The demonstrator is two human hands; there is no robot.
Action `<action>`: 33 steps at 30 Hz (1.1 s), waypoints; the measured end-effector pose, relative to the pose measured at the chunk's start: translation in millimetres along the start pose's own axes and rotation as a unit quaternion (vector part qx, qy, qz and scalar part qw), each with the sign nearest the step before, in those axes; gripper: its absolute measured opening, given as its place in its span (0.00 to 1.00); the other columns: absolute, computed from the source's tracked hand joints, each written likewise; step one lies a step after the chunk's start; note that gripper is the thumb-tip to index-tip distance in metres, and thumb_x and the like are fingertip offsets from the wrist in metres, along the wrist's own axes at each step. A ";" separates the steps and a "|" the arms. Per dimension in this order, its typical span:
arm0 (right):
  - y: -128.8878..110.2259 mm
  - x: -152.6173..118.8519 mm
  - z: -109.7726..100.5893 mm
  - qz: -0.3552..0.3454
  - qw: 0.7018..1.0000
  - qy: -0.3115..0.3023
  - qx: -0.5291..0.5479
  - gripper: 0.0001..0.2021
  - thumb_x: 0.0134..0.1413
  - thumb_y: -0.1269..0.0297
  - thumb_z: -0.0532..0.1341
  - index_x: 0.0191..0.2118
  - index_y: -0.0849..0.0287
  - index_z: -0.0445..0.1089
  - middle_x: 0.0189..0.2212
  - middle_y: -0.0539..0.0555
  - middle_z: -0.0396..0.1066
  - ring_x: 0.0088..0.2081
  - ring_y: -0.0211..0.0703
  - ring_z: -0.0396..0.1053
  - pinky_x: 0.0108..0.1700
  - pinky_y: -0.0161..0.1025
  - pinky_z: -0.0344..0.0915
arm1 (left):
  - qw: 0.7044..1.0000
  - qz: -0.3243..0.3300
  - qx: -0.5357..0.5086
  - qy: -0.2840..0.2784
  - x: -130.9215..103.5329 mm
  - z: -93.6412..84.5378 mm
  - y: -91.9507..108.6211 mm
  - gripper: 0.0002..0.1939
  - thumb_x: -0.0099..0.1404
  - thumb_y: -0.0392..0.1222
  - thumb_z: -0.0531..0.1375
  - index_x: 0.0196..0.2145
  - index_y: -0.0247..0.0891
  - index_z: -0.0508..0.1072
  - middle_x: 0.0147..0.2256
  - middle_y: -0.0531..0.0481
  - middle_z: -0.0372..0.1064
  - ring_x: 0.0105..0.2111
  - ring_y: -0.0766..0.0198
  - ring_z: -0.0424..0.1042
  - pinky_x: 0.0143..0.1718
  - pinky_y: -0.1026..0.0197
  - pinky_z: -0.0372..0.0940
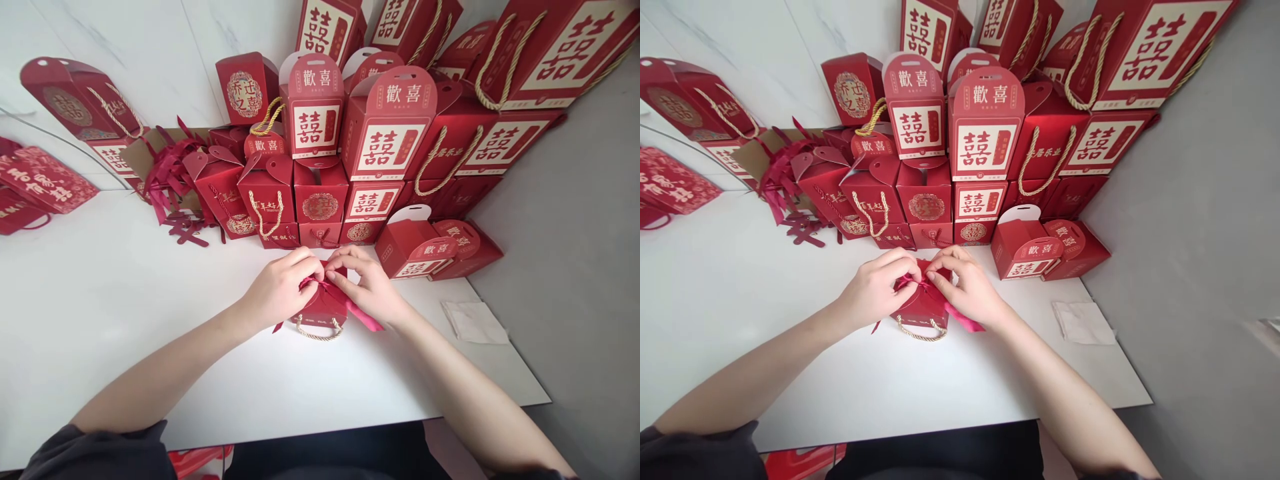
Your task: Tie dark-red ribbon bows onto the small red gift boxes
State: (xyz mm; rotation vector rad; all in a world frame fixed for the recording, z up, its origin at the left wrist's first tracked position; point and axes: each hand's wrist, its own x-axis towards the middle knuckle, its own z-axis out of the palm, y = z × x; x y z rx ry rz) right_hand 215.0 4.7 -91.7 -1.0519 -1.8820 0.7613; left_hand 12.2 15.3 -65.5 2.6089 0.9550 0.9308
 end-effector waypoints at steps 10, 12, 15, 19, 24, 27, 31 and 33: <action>7.4 2.2 4.5 0.116 0.973 -0.045 0.197 0.05 0.54 0.60 0.68 0.35 0.54 0.78 0.52 0.54 0.72 0.54 0.48 0.70 0.61 0.47 0.60 | 0.999 -0.005 0.005 -0.042 3.1 -7.7 -1.0 0.05 0.65 0.29 0.56 0.36 0.37 0.68 0.35 0.52 0.69 0.33 0.68 0.69 0.38 0.65 0.65; 6.9 2.4 4.1 0.121 0.970 -0.041 0.209 0.05 0.54 0.60 0.67 0.33 0.54 0.78 0.51 0.54 0.73 0.53 0.48 0.71 0.60 0.47 0.62 | 0.997 -0.044 0.005 -0.064 6.5 -17.4 0.4 0.06 0.63 0.33 0.60 0.40 0.38 0.69 0.37 0.52 0.69 0.34 0.67 0.69 0.39 0.64 0.65; 5.9 2.7 2.5 0.132 0.972 -0.040 0.190 0.05 0.54 0.59 0.67 0.32 0.54 0.78 0.51 0.54 0.74 0.53 0.49 0.71 0.59 0.47 0.62 | 0.988 -0.115 -0.004 -0.098 11.9 -35.5 2.6 0.14 0.58 0.45 0.67 0.39 0.39 0.69 0.36 0.53 0.69 0.34 0.65 0.68 0.38 0.62 0.64; 5.5 2.6 1.7 0.138 0.977 -0.037 0.161 0.06 0.53 0.58 0.67 0.32 0.54 0.78 0.52 0.54 0.73 0.53 0.50 0.71 0.60 0.48 0.61 | 0.973 -0.184 -0.029 -0.135 14.8 -48.0 3.4 0.15 0.62 0.55 0.62 0.31 0.39 0.73 0.30 0.53 0.68 0.32 0.64 0.66 0.34 0.62 0.61; 2.4 2.6 0.7 0.131 0.979 -0.044 0.152 0.07 0.54 0.58 0.66 0.33 0.56 0.76 0.52 0.55 0.73 0.53 0.49 0.70 0.60 0.48 0.60 | 0.959 -0.233 -0.076 -0.141 15.1 -41.7 3.6 0.12 0.63 0.51 0.62 0.31 0.39 0.76 0.28 0.53 0.69 0.28 0.66 0.65 0.31 0.63 0.60; -0.4 3.0 -3.8 0.147 0.974 -0.052 0.167 0.08 0.54 0.58 0.65 0.31 0.57 0.74 0.53 0.57 0.72 0.55 0.51 0.69 0.60 0.50 0.59 | 0.948 -0.251 -0.107 -0.165 14.4 -41.8 2.5 0.11 0.62 0.48 0.61 0.29 0.38 0.75 0.24 0.53 0.67 0.25 0.67 0.63 0.26 0.64 0.58; 0.5 3.0 -12.4 0.167 0.971 -0.051 0.166 0.07 0.53 0.63 0.64 0.27 0.57 0.69 0.57 0.57 0.69 0.60 0.54 0.64 0.63 0.54 0.54 | 0.943 -0.255 -0.115 -0.181 12.2 -46.9 -2.7 0.10 0.62 0.47 0.61 0.29 0.38 0.74 0.25 0.53 0.70 0.23 0.68 0.63 0.23 0.65 0.57; 1.9 2.6 -16.5 0.170 0.972 -0.053 0.153 0.06 0.52 0.65 0.63 0.26 0.57 0.68 0.58 0.57 0.68 0.62 0.55 0.62 0.63 0.55 0.54 | 0.942 -0.254 -0.111 -0.191 11.6 -48.9 -5.5 0.10 0.62 0.46 0.60 0.28 0.38 0.73 0.25 0.53 0.70 0.22 0.68 0.63 0.22 0.66 0.56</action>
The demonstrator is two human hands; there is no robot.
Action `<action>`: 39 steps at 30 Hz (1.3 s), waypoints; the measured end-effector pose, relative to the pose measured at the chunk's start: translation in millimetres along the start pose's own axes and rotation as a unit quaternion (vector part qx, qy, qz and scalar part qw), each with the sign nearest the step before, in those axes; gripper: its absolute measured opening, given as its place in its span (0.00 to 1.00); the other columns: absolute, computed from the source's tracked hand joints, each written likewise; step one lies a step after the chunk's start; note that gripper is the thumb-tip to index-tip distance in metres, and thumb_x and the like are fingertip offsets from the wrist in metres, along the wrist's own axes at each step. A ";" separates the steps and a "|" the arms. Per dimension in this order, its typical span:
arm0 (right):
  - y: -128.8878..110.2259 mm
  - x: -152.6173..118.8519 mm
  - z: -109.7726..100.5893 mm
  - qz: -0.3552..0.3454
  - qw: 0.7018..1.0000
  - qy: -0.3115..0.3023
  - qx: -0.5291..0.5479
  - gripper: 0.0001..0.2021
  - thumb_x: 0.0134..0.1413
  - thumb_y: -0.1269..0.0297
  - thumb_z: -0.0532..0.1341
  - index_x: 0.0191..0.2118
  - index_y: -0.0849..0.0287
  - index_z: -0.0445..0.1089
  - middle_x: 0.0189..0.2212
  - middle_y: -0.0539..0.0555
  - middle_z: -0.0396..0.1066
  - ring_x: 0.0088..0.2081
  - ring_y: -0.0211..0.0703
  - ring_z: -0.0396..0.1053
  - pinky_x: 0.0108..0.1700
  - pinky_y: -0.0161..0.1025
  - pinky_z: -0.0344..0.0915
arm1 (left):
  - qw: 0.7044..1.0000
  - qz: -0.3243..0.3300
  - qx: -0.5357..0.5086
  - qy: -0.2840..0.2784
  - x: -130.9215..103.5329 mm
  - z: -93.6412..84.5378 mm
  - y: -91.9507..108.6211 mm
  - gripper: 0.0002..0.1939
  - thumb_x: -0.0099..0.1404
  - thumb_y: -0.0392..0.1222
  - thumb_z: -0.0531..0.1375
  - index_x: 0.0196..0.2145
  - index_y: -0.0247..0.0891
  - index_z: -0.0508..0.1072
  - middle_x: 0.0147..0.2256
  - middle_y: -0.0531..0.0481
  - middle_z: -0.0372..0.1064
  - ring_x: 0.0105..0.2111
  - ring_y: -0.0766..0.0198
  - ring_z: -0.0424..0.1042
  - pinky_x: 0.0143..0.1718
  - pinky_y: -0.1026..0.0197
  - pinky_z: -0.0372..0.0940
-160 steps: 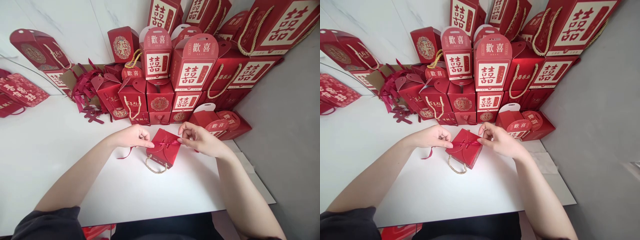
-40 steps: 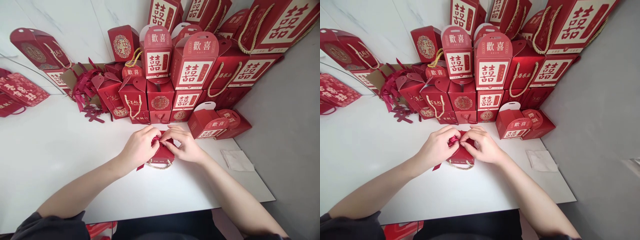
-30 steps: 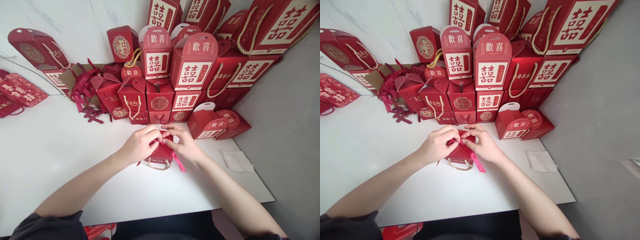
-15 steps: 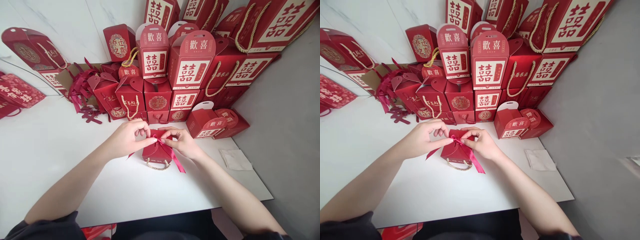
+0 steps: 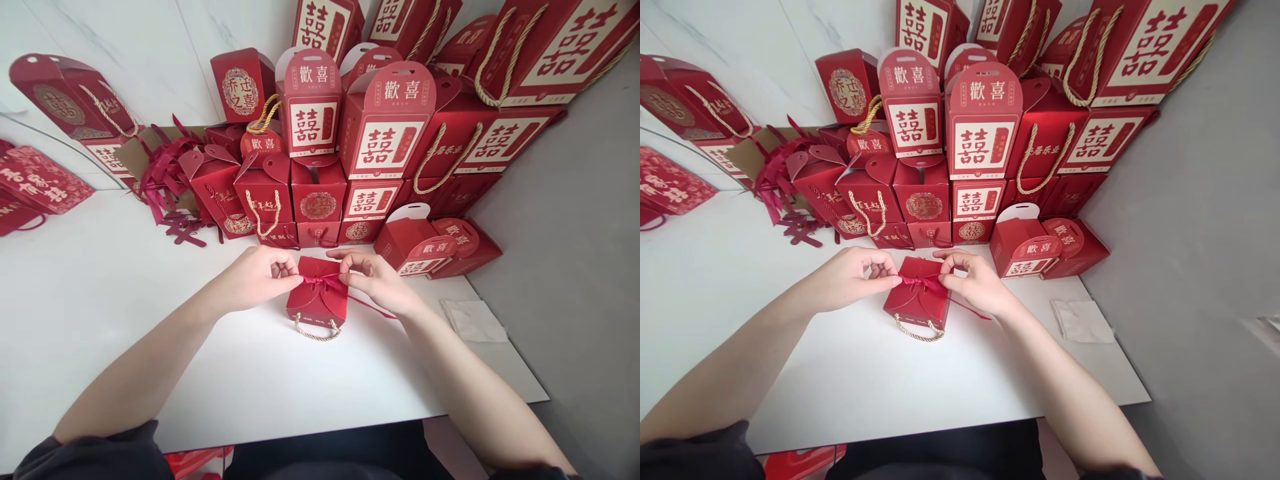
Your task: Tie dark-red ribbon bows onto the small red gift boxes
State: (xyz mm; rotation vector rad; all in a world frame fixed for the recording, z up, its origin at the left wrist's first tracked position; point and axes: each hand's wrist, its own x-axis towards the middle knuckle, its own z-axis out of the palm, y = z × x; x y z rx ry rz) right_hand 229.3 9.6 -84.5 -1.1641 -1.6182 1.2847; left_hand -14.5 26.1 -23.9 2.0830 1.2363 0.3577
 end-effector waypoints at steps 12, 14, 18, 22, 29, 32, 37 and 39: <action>-2.3 -3.0 -11.7 -0.042 0.994 0.008 -0.105 0.03 0.53 0.66 0.63 0.30 0.56 0.68 0.52 0.54 0.72 0.56 0.52 0.68 0.60 0.51 0.59 | 0.998 0.003 0.058 0.001 8.5 -9.7 -11.3 0.09 0.63 0.45 0.59 0.34 0.39 0.76 0.27 0.53 0.67 0.25 0.66 0.65 0.23 0.66 0.59; 0.6 -2.0 -14.1 -0.062 0.995 0.005 -0.082 0.05 0.58 0.60 0.62 0.37 0.55 0.68 0.52 0.54 0.71 0.56 0.50 0.67 0.59 0.50 0.60 | 0.997 0.050 0.051 0.012 10.5 -13.8 -14.6 0.10 0.63 0.43 0.60 0.40 0.41 0.78 0.32 0.51 0.68 0.29 0.65 0.67 0.29 0.65 0.64; 2.1 -1.3 -14.9 -0.096 0.994 0.001 -0.054 0.09 0.64 0.56 0.58 0.44 0.53 0.69 0.53 0.55 0.69 0.56 0.47 0.67 0.59 0.47 0.61 | 0.975 0.170 0.007 -0.140 9.4 -25.0 -13.2 0.16 0.66 0.33 0.55 0.33 0.45 0.82 0.38 0.49 0.68 0.36 0.66 0.70 0.38 0.65 0.67; -0.1 -2.0 -9.7 -0.133 0.987 -0.002 -0.085 0.09 0.65 0.57 0.59 0.47 0.51 0.70 0.53 0.54 0.69 0.57 0.46 0.66 0.61 0.47 0.59 | 0.967 0.205 0.042 -0.148 4.6 -29.3 -8.5 0.17 0.64 0.29 0.56 0.27 0.44 0.82 0.39 0.49 0.69 0.38 0.66 0.71 0.42 0.65 0.67; 1.4 -3.0 -3.1 -0.118 0.988 -0.014 -0.094 0.06 0.63 0.58 0.60 0.37 0.54 0.70 0.54 0.55 0.69 0.59 0.49 0.65 0.61 0.50 0.58 | 0.949 0.261 0.165 -0.055 0.6 -27.5 -8.2 0.19 0.64 0.30 0.56 0.39 0.53 0.82 0.35 0.51 0.68 0.35 0.65 0.67 0.38 0.64 0.62; 2.4 -3.2 -1.7 -0.119 0.989 -0.007 -0.087 0.05 0.61 0.60 0.62 0.35 0.54 0.68 0.54 0.55 0.69 0.59 0.49 0.65 0.61 0.49 0.57 | 0.940 0.268 0.208 -0.031 -0.3 -26.8 -9.2 0.18 0.66 0.32 0.56 0.41 0.54 0.82 0.34 0.51 0.67 0.34 0.65 0.66 0.37 0.63 0.62; 2.2 -2.6 -0.7 -0.124 0.989 -0.006 -0.080 0.05 0.62 0.61 0.61 0.35 0.54 0.68 0.54 0.55 0.69 0.58 0.48 0.65 0.61 0.49 0.58 | 0.932 0.261 0.250 -0.014 1.2 -22.6 -12.6 0.17 0.68 0.36 0.56 0.46 0.54 0.80 0.33 0.51 0.67 0.34 0.64 0.66 0.37 0.63 0.62; 1.4 -2.6 -0.7 -0.133 0.988 -0.007 -0.075 0.04 0.62 0.61 0.61 0.36 0.54 0.68 0.54 0.55 0.69 0.58 0.48 0.65 0.61 0.49 0.58 | 0.929 0.258 0.265 -0.002 2.5 -20.9 -14.0 0.16 0.68 0.37 0.56 0.48 0.52 0.79 0.33 0.50 0.67 0.34 0.64 0.66 0.37 0.62 0.63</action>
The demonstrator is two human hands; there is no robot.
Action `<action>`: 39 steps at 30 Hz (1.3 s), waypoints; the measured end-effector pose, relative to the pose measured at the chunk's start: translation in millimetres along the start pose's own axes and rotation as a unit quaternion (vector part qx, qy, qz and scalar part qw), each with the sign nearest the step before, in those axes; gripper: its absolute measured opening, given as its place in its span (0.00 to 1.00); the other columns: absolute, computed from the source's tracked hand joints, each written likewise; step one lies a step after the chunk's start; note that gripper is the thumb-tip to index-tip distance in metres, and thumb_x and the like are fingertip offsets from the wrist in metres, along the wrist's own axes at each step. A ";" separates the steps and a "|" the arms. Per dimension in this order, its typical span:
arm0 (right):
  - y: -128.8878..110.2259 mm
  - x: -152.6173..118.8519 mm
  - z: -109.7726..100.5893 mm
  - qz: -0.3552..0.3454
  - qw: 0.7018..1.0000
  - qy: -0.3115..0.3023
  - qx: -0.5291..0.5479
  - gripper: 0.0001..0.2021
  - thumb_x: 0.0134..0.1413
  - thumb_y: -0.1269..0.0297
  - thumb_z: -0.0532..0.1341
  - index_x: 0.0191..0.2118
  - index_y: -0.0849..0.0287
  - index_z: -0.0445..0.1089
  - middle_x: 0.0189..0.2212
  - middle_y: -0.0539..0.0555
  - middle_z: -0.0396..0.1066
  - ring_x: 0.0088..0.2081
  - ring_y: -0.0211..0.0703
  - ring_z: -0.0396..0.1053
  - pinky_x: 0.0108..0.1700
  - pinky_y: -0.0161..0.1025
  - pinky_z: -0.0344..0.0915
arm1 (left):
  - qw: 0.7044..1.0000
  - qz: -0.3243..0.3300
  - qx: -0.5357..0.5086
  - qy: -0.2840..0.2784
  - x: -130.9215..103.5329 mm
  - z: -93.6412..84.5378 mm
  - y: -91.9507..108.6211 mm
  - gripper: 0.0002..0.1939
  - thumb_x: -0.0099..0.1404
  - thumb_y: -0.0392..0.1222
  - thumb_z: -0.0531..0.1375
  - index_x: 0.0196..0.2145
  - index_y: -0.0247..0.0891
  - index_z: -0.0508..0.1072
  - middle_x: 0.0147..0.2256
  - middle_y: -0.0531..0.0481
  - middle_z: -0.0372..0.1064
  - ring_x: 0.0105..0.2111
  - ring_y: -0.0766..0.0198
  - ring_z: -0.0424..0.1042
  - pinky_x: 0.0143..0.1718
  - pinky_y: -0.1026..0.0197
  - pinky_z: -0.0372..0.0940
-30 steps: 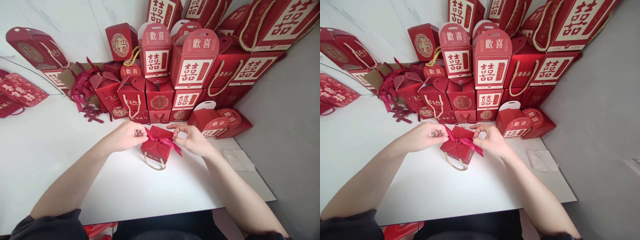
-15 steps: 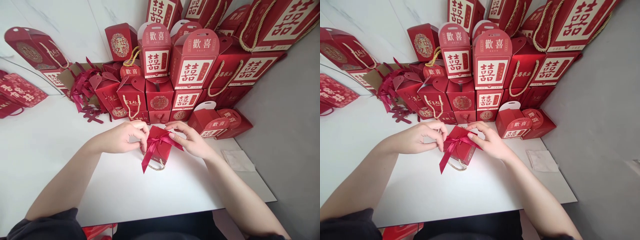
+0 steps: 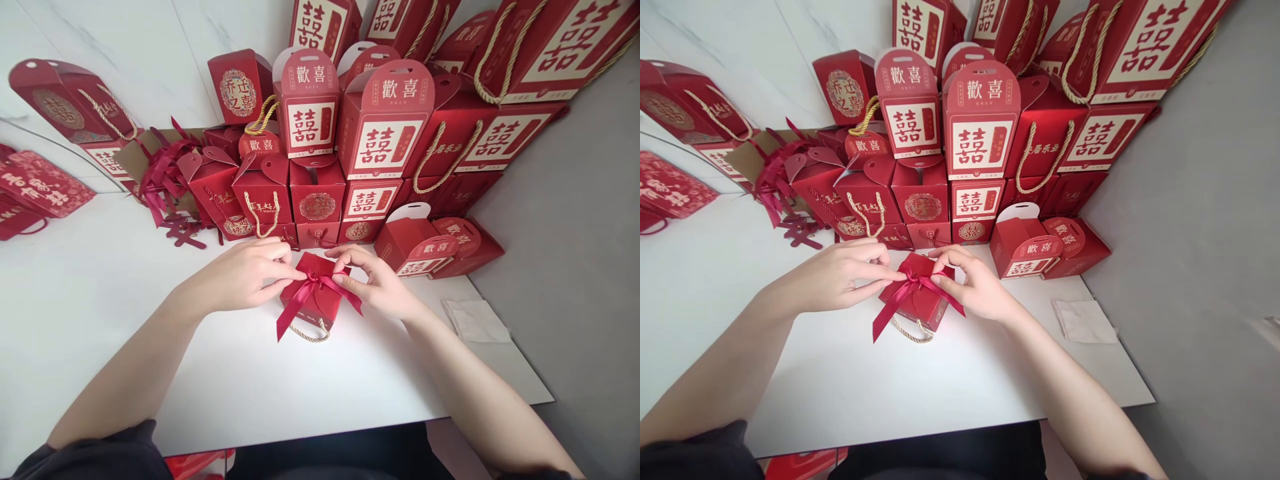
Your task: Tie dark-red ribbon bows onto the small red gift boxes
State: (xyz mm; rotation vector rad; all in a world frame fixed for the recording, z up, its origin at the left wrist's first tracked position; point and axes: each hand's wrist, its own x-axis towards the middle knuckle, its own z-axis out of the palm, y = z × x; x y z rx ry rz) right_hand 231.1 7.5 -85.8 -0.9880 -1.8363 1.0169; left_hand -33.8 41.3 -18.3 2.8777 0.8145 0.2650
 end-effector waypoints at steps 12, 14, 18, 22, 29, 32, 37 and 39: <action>0.8 -0.1 -0.1 0.004 1.000 -0.014 -0.013 0.07 0.63 0.58 0.60 0.35 0.54 0.70 0.54 0.54 0.69 0.57 0.47 0.66 0.62 0.50 0.57 | 0.996 0.056 -0.006 0.068 0.8 6.6 -6.7 0.19 0.65 0.30 0.55 0.41 0.51 0.82 0.27 0.51 0.67 0.29 0.65 0.62 0.31 0.62 0.60; 1.5 0.3 0.0 0.003 1.000 -0.013 -0.013 0.08 0.63 0.58 0.60 0.35 0.54 0.70 0.54 0.54 0.69 0.57 0.47 0.66 0.62 0.50 0.57 | 0.997 0.044 -0.009 0.060 0.2 6.0 -7.1 0.19 0.65 0.31 0.55 0.42 0.51 0.81 0.26 0.52 0.67 0.29 0.65 0.63 0.31 0.62 0.60; 1.3 1.1 -0.2 0.001 1.000 -0.013 -0.010 0.07 0.63 0.59 0.60 0.34 0.54 0.70 0.53 0.54 0.70 0.57 0.47 0.67 0.62 0.49 0.57 | 0.999 0.021 0.005 0.037 -1.3 3.6 -7.1 0.18 0.67 0.34 0.55 0.45 0.51 0.80 0.27 0.52 0.66 0.29 0.65 0.64 0.32 0.63 0.61; 1.8 1.0 -0.1 0.000 1.000 -0.012 -0.007 0.07 0.63 0.59 0.60 0.34 0.54 0.70 0.53 0.54 0.70 0.56 0.46 0.67 0.61 0.48 0.57 | 0.997 0.020 0.067 0.028 -1.9 3.3 -7.6 0.16 0.68 0.37 0.55 0.48 0.47 0.78 0.30 0.51 0.66 0.31 0.64 0.66 0.33 0.62 0.60; 1.8 0.9 0.8 0.019 1.000 -0.012 0.016 0.11 0.64 0.56 0.60 0.33 0.55 0.70 0.54 0.54 0.69 0.57 0.46 0.66 0.61 0.47 0.57 | 1.000 -0.011 0.024 0.017 2.3 2.2 -0.8 0.09 0.70 0.41 0.55 0.35 0.40 0.74 0.38 0.48 0.67 0.36 0.62 0.67 0.36 0.60 0.61; 2.1 1.6 0.9 0.025 0.999 -0.018 0.030 0.12 0.65 0.56 0.59 0.32 0.55 0.71 0.55 0.54 0.68 0.58 0.47 0.65 0.61 0.47 0.57 | 0.994 -0.027 -0.109 0.014 6.9 6.6 2.1 0.10 0.70 0.42 0.56 0.32 0.39 0.73 0.41 0.48 0.65 0.38 0.63 0.67 0.41 0.61 0.63; 6.7 3.6 0.5 0.028 0.998 -0.030 0.056 0.16 0.65 0.54 0.58 0.29 0.56 0.71 0.56 0.54 0.67 0.60 0.47 0.64 0.62 0.47 0.56 | 0.962 -0.073 -0.264 0.008 15.8 24.6 -6.2 0.13 0.69 0.40 0.55 0.27 0.37 0.71 0.47 0.48 0.64 0.47 0.62 0.67 0.52 0.58 0.61; 8.4 3.9 1.5 0.033 0.997 -0.032 0.064 0.18 0.66 0.53 0.57 0.27 0.57 0.69 0.55 0.55 0.67 0.59 0.47 0.64 0.61 0.48 0.57 | 0.950 -0.101 -0.295 0.005 18.4 30.3 -10.4 0.15 0.69 0.41 0.55 0.24 0.36 0.69 0.49 0.48 0.64 0.48 0.61 0.66 0.54 0.56 0.60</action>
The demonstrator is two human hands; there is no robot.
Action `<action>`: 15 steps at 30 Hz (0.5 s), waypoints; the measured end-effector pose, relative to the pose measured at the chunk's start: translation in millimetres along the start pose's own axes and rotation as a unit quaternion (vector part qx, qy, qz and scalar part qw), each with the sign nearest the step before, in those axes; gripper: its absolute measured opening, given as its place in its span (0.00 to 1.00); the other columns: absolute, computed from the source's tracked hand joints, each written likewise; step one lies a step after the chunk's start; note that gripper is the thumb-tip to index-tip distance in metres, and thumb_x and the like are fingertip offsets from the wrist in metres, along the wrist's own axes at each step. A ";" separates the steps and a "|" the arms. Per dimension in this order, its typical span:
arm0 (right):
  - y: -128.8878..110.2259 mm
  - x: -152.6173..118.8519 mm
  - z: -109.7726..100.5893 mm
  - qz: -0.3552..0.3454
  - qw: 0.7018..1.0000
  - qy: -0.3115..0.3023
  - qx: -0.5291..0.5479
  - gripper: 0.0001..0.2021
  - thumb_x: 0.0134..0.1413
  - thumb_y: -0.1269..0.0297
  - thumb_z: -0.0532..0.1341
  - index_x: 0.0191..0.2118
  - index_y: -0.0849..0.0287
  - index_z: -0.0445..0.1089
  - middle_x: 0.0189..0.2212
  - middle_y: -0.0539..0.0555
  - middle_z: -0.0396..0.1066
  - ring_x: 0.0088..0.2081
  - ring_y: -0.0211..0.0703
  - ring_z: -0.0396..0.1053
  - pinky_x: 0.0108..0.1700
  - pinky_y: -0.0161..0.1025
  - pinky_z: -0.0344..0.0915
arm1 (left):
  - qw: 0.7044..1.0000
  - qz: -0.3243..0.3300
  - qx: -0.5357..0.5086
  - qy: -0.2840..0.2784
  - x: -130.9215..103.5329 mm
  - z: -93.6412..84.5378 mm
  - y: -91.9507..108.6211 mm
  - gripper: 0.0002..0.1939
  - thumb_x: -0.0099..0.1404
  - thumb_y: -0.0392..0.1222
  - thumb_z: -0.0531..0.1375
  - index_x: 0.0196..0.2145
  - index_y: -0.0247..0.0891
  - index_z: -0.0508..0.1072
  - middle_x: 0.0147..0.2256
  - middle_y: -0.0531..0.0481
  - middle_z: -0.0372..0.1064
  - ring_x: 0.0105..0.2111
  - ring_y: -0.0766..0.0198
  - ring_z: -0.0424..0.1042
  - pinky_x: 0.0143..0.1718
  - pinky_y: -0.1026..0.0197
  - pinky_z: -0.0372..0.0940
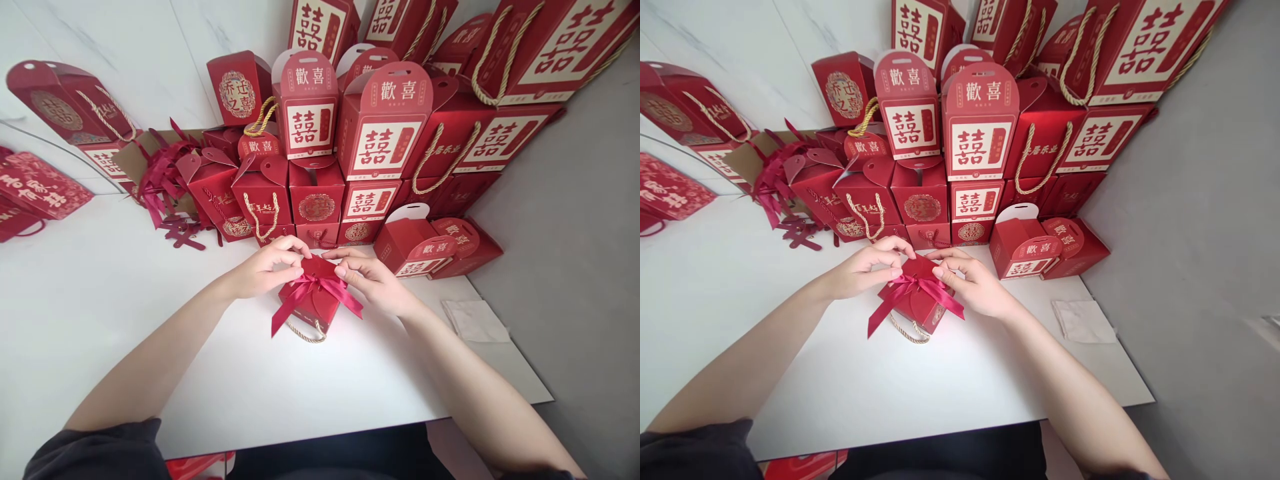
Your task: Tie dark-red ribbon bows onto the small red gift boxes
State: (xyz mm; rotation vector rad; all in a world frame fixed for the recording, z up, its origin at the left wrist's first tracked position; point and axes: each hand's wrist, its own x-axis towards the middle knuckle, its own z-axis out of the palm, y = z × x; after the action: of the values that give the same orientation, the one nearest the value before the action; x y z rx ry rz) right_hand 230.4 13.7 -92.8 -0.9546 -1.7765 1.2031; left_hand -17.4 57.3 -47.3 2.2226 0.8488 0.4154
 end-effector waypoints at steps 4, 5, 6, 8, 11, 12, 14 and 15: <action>2.4 0.0 3.0 0.000 1.000 0.005 -0.003 0.19 0.66 0.53 0.57 0.26 0.58 0.67 0.54 0.55 0.66 0.60 0.47 0.62 0.61 0.46 0.56 | 0.999 -0.023 -0.007 0.031 3.4 2.8 -4.3 0.17 0.66 0.44 0.58 0.22 0.35 0.66 0.49 0.48 0.64 0.50 0.59 0.65 0.58 0.53 0.56; 2.9 0.0 3.4 -0.005 1.000 0.005 -0.003 0.19 0.66 0.54 0.57 0.26 0.58 0.66 0.53 0.55 0.66 0.60 0.46 0.62 0.61 0.46 0.56 | 0.999 -0.029 -0.004 0.036 3.7 3.2 -4.3 0.17 0.66 0.45 0.58 0.21 0.35 0.66 0.50 0.48 0.64 0.52 0.57 0.65 0.59 0.52 0.55; 3.4 0.1 3.5 -0.010 1.000 0.005 -0.004 0.19 0.66 0.54 0.57 0.26 0.58 0.66 0.53 0.55 0.66 0.60 0.46 0.62 0.61 0.45 0.56 | 0.999 -0.039 -0.006 0.036 3.8 3.4 -4.3 0.18 0.66 0.46 0.59 0.20 0.35 0.66 0.51 0.48 0.64 0.53 0.56 0.64 0.60 0.51 0.55; 4.6 0.6 2.4 -0.022 1.000 0.003 -0.004 0.18 0.67 0.55 0.56 0.26 0.58 0.67 0.52 0.54 0.65 0.59 0.45 0.62 0.61 0.45 0.56 | 0.997 -0.065 -0.024 0.025 4.1 3.3 -4.7 0.20 0.65 0.47 0.58 0.19 0.35 0.66 0.54 0.49 0.64 0.54 0.55 0.64 0.60 0.51 0.55; 7.6 2.5 -1.2 -0.028 1.000 -0.006 0.002 0.18 0.68 0.56 0.55 0.27 0.57 0.68 0.49 0.54 0.64 0.56 0.44 0.63 0.59 0.43 0.59 | 0.994 -0.092 -0.058 -0.010 4.9 2.4 -6.8 0.21 0.66 0.48 0.58 0.19 0.35 0.66 0.56 0.50 0.64 0.54 0.54 0.65 0.61 0.50 0.56; 8.9 3.3 -2.5 -0.026 1.000 -0.010 0.003 0.17 0.68 0.56 0.55 0.27 0.57 0.68 0.48 0.54 0.64 0.54 0.43 0.64 0.58 0.43 0.60 | 0.993 -0.094 -0.062 -0.018 5.0 2.2 -7.5 0.20 0.66 0.48 0.58 0.19 0.35 0.66 0.56 0.50 0.64 0.54 0.54 0.65 0.61 0.51 0.55; 11.0 4.5 -4.9 -0.021 1.000 -0.013 -0.004 0.18 0.68 0.56 0.55 0.28 0.58 0.68 0.47 0.54 0.64 0.52 0.43 0.66 0.57 0.43 0.61 | 0.994 -0.091 -0.061 -0.022 4.8 1.9 -8.6 0.21 0.66 0.48 0.58 0.19 0.35 0.67 0.56 0.50 0.65 0.56 0.53 0.65 0.62 0.51 0.56; 11.2 4.6 -5.7 -0.022 1.000 -0.012 -0.014 0.18 0.67 0.56 0.55 0.28 0.58 0.68 0.47 0.54 0.65 0.52 0.44 0.66 0.57 0.44 0.61 | 0.994 -0.086 -0.061 -0.020 4.4 1.8 -8.9 0.20 0.66 0.48 0.58 0.19 0.36 0.67 0.56 0.49 0.65 0.57 0.53 0.64 0.62 0.51 0.56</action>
State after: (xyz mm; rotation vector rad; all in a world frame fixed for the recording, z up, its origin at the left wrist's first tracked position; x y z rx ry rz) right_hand 235.3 22.9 -101.1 -0.9146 -1.8281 1.1695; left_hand -17.3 64.1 -54.7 2.0200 0.9591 0.3294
